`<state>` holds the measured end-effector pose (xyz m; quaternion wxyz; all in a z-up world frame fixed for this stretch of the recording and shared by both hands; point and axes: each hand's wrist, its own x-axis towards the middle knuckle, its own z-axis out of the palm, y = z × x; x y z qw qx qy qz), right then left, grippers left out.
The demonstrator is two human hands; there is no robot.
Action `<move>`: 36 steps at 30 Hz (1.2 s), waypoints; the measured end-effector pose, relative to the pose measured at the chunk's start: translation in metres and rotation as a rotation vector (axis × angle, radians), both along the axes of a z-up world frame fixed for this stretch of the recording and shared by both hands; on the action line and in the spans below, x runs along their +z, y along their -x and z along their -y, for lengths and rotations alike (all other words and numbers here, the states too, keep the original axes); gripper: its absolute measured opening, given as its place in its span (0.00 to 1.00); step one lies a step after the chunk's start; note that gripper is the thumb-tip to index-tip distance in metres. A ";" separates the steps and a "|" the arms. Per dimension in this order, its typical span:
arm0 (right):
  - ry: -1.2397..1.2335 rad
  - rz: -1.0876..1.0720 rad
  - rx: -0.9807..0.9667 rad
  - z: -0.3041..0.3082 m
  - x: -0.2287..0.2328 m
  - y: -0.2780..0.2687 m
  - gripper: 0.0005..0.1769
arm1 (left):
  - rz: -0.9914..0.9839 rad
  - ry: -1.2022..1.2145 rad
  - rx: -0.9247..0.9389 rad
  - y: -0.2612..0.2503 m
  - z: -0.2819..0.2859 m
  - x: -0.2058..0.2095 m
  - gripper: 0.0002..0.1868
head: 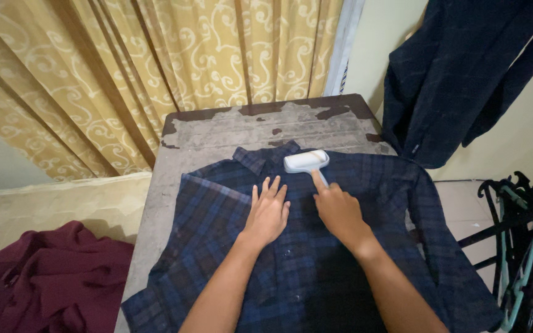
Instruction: The person uses a lint roller to remove lint from a blue plaid shirt laid flat on a table. The person rolls the lint roller across the shirt's front, sleeves, and collar, then briefly smooths the fabric with their hands.
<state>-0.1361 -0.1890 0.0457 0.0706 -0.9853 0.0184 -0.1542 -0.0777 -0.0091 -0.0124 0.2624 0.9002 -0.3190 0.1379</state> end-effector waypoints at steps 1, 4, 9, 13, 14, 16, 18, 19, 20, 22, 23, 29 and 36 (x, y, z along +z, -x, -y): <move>-0.004 -0.002 0.004 0.001 -0.001 -0.001 0.36 | 0.019 0.012 -0.016 -0.001 0.000 0.000 0.24; -0.017 -0.035 0.008 0.001 0.002 0.004 0.36 | 0.042 0.034 -0.047 0.000 0.002 -0.001 0.23; -0.050 -0.186 -0.046 0.002 0.023 0.045 0.35 | -0.013 0.006 -0.036 0.001 0.005 -0.001 0.24; -0.006 -0.275 -0.108 0.000 0.038 0.080 0.35 | -0.019 -0.037 -0.037 0.002 0.005 -0.001 0.26; -0.013 -0.273 -0.116 0.000 0.040 0.085 0.34 | -0.021 -0.052 -0.035 0.003 0.005 -0.001 0.27; -0.033 -0.237 -0.116 0.003 0.040 0.085 0.33 | -0.030 -0.079 -0.029 0.003 0.007 -0.001 0.27; -0.057 -0.172 -0.101 0.007 0.036 0.075 0.32 | -0.046 -0.103 -0.019 0.003 0.008 -0.001 0.28; -0.070 -0.146 -0.093 0.009 0.032 0.069 0.32 | -0.046 -0.130 -0.016 0.002 0.010 -0.002 0.29; -0.083 -0.121 -0.084 0.011 0.028 0.060 0.32 | -0.048 -0.157 -0.011 0.002 0.012 -0.002 0.29; -0.101 -0.073 -0.069 0.014 0.019 0.043 0.32 | -0.062 -0.232 0.002 -0.001 0.017 -0.001 0.30; -0.107 -0.049 -0.064 0.015 0.015 0.034 0.33 | -0.075 -0.280 0.011 -0.003 0.020 0.000 0.31; -0.158 -0.023 -0.049 0.013 0.006 0.019 0.38 | -0.175 -0.335 0.116 -0.002 0.037 0.005 0.30; -0.147 0.064 -0.152 0.025 0.038 0.050 0.30 | -0.060 -0.143 0.176 0.010 0.042 -0.003 0.30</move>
